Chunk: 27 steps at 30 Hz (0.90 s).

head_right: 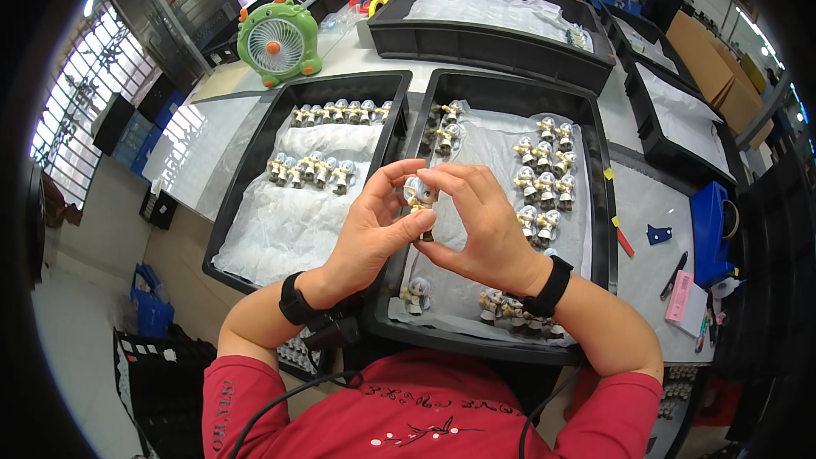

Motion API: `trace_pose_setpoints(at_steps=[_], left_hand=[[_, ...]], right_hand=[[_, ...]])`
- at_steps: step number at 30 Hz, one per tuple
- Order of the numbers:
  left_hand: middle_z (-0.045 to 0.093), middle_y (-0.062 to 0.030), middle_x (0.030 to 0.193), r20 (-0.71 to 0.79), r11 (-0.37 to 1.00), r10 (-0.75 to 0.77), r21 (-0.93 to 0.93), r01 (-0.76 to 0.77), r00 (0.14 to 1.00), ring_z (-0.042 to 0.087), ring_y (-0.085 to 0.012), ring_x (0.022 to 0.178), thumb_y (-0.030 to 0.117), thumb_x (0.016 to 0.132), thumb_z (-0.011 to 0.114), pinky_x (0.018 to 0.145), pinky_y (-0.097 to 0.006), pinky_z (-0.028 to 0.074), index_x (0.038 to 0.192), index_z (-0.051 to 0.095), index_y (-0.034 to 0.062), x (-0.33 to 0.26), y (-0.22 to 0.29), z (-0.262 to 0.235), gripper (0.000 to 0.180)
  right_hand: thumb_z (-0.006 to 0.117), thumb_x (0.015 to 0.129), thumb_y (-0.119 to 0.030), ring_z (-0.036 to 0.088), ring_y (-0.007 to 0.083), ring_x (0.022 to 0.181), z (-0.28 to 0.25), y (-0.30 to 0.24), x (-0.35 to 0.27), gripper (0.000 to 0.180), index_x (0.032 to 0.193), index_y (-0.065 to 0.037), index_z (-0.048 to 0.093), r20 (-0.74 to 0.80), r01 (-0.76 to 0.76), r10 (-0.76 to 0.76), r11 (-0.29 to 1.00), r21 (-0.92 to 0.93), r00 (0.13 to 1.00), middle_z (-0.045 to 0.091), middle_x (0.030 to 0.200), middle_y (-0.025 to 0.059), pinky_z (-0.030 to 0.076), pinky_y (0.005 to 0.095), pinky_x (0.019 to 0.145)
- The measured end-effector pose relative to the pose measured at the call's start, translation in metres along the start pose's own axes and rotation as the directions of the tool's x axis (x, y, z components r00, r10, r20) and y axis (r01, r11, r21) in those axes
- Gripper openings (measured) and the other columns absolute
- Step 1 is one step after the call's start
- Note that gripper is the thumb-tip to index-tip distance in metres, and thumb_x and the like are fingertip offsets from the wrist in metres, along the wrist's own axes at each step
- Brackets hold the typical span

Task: The person is inspecting and sorting small manufactured components, possibly parts for an assembly, and marking them with a pen.

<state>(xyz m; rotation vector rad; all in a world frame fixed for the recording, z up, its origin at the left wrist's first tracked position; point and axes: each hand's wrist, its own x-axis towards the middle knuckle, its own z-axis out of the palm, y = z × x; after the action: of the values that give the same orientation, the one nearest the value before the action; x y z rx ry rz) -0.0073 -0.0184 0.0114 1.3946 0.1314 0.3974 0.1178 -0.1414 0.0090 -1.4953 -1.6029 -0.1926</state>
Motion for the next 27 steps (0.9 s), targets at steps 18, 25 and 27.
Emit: trace_pose_setpoints(at_steps=[18,25,27], left_hand=[[0.052,-0.0069,0.115,0.033,0.953,-0.065,-0.293,0.072,0.997,0.055,-0.0113,0.099,0.013,0.090,0.058,0.085,-0.027,0.046,0.128,0.041,0.0035,0.0032,0.0009,-0.0005,0.043],[0.055,-0.0050,0.116,0.082,0.905,-0.171,-0.381,0.190,0.982,0.056,-0.0121,0.101,0.016,0.094,0.052,0.086,-0.030,0.047,0.125,0.046,0.0046,0.0052,-0.0051,-0.0065,0.034],[0.055,-0.0049,0.115,0.073,0.921,-0.156,-0.351,0.172,0.985,0.056,-0.0117,0.101,0.016,0.094,0.052,0.086,-0.030,0.048,0.126,0.046,0.0045,0.0043,-0.0072,-0.0071,0.034]], right_hand=[[0.082,0.056,-0.010,0.052,0.0263,0.103,-0.0054,0.0007,-0.0003,0.089,0.133,-0.006,0.036,-0.079,-0.052,0.063,0.990,0.128,0.995,0.053,0.110,0.0117,0.043,0.0361,0.090],[0.083,0.056,-0.007,0.051,0.0275,0.109,-0.0051,0.0004,-0.0021,0.089,0.132,-0.006,0.037,-0.071,-0.013,0.026,0.983,0.180,0.997,0.052,0.116,0.0133,0.043,0.0367,0.093],[0.084,0.056,-0.008,0.050,0.0281,0.110,-0.0033,0.0015,-0.0040,0.089,0.132,-0.007,0.037,-0.072,0.024,-0.012,0.985,0.171,0.997,0.051,0.118,0.0139,0.043,0.0367,0.093]])
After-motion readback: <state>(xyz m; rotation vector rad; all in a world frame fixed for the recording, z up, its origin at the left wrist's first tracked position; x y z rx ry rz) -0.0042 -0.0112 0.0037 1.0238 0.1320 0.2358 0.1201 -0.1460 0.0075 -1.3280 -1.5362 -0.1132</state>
